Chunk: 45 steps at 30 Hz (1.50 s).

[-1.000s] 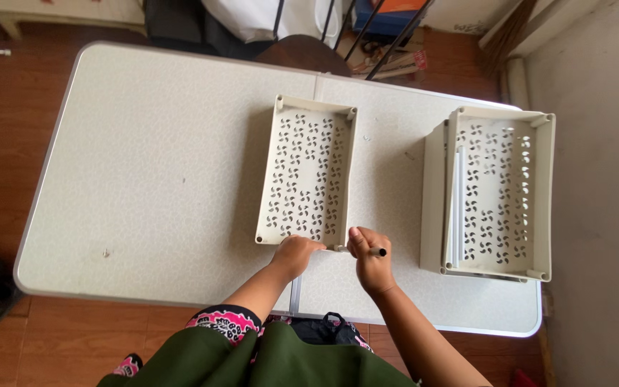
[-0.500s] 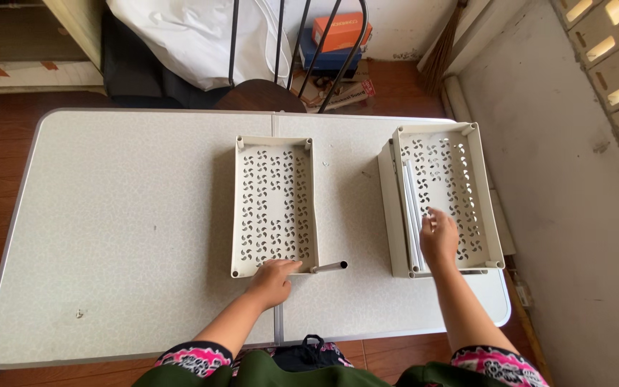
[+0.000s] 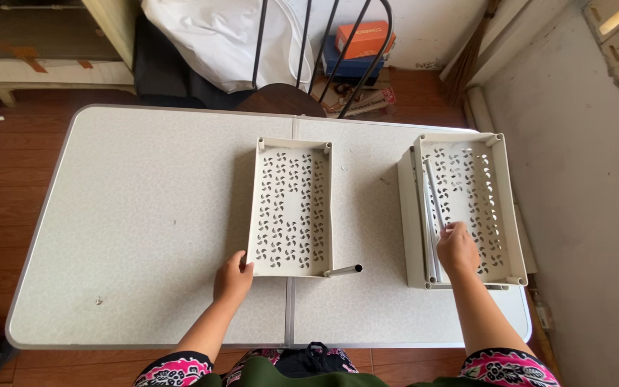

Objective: The person assembles a small white plastic storage unit by inserting white rods into perforated panels and connecting them into a box-like frame on a table.

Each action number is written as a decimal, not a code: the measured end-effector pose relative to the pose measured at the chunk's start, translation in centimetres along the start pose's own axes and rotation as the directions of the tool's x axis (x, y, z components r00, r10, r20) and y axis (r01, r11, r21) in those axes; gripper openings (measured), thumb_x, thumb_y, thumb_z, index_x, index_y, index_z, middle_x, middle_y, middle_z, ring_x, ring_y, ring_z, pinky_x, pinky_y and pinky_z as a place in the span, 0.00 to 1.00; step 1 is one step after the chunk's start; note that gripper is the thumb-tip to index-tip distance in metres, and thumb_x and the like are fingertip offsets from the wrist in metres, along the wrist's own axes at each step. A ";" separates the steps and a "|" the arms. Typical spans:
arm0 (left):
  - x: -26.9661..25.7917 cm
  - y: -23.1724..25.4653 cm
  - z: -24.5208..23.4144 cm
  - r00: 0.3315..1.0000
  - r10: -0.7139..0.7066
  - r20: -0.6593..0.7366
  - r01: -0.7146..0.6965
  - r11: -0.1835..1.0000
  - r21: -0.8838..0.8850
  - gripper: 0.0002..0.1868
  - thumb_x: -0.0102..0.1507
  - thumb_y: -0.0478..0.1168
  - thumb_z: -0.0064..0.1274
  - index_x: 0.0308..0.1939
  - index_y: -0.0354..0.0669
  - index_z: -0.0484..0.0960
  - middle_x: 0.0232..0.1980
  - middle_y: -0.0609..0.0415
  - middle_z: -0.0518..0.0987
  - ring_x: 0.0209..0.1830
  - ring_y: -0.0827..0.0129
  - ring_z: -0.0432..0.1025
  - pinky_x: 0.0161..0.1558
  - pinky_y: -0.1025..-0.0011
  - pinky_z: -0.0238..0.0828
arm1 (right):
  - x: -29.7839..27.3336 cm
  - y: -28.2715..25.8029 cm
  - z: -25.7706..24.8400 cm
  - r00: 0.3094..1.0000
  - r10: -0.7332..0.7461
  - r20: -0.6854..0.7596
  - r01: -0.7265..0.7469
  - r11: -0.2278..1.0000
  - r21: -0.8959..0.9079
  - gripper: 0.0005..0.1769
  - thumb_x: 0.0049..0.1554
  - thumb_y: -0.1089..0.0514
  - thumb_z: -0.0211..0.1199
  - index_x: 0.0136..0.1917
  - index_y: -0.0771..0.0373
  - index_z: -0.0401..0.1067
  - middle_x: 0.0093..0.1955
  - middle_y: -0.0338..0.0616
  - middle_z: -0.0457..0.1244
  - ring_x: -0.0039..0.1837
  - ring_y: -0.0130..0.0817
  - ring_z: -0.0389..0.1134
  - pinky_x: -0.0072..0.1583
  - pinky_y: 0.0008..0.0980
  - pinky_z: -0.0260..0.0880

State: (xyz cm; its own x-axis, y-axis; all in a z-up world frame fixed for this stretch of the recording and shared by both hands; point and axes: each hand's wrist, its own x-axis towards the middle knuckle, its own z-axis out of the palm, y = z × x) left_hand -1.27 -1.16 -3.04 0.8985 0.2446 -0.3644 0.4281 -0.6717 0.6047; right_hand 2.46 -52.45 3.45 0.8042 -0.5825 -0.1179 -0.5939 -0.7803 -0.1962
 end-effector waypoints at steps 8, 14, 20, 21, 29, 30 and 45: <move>-0.6 -0.4 1.0 0.984 -0.142 0.103 0.154 0.980 -0.122 0.25 0.62 0.51 0.55 0.61 0.47 0.78 0.45 0.51 0.85 0.45 0.60 0.79 0.47 0.62 0.74 | -0.7 -5.9 -3.6 0.979 -0.169 -0.116 0.198 0.928 0.316 0.15 0.68 0.61 0.51 0.67 0.66 0.63 0.54 0.58 0.65 0.54 0.49 0.68 0.55 0.46 0.69; -0.2 -2.8 1.2 0.997 -0.070 0.008 0.070 0.965 -0.252 0.19 0.66 0.51 0.52 0.54 0.46 0.84 0.42 0.50 0.85 0.42 0.65 0.78 0.46 0.67 0.74 | -8.4 -17.8 -16.0 0.805 -0.475 -0.357 0.496 0.207 0.843 0.08 0.70 0.65 0.48 0.62 0.64 0.61 0.53 0.43 0.61 0.57 0.30 0.67 0.65 0.37 0.74; 0.2 -5.1 1.9 0.987 -0.161 0.010 0.144 0.854 -0.500 0.17 0.65 0.37 0.45 0.56 0.45 0.83 0.42 0.54 0.85 0.38 0.69 0.79 0.41 0.72 0.74 | -20.7 -26.1 -18.1 0.476 -0.853 -0.213 0.269 -0.090 0.959 0.09 0.68 0.60 0.53 0.59 0.64 0.68 0.54 0.47 0.68 0.58 0.35 0.73 0.63 0.42 0.79; 0.2 -5.4 2.3 0.987 -0.156 0.036 0.152 0.841 -0.519 0.18 0.65 0.35 0.44 0.56 0.44 0.83 0.42 0.53 0.85 0.38 0.69 0.79 0.41 0.72 0.74 | -21.9 -26.9 -16.8 0.458 -0.886 -0.074 0.245 0.046 0.968 0.09 0.66 0.61 0.56 0.57 0.66 0.71 0.53 0.48 0.70 0.58 0.36 0.73 0.60 0.42 0.80; -0.3 -6.7 3.4 0.948 -0.094 0.305 0.296 0.615 -0.730 0.26 0.65 0.30 0.39 0.68 0.36 0.71 0.53 0.44 0.81 0.48 0.63 0.78 0.43 0.67 0.78 | -21.5 -30.0 -2.2 0.436 -0.806 0.401 0.323 0.556 0.766 0.11 0.60 0.59 0.62 0.55 0.65 0.72 0.54 0.45 0.72 0.60 0.34 0.73 0.58 0.34 0.76; -0.8 -6.7 3.6 0.932 -0.121 0.341 0.345 0.579 -0.738 0.28 0.63 0.28 0.40 0.69 0.36 0.69 0.56 0.44 0.80 0.52 0.62 0.78 0.47 0.67 0.78 | -21.5 -29.4 -0.4 0.412 -0.822 0.394 0.340 0.540 0.770 0.11 0.60 0.59 0.63 0.55 0.65 0.72 0.54 0.45 0.72 0.60 0.35 0.74 0.59 0.33 0.76; -2.9 -4.5 1.5 0.871 -0.205 0.446 0.490 0.329 -0.807 0.28 0.64 0.27 0.36 0.70 0.34 0.66 0.63 0.40 0.75 0.60 0.54 0.75 0.56 0.62 0.78 | -22.3 -29.4 4.5 0.401 -0.833 0.382 0.471 0.545 0.694 0.10 0.60 0.60 0.62 0.54 0.67 0.72 0.52 0.51 0.72 0.58 0.38 0.75 0.61 0.33 0.77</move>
State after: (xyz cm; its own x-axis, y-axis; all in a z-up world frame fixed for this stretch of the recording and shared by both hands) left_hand -5.98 0.10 -5.78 0.6518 0.0392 -0.7573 0.6596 0.4636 0.5917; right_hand 2.09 -15.49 7.48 0.8254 0.5031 -0.2560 0.0702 -0.5415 -0.8378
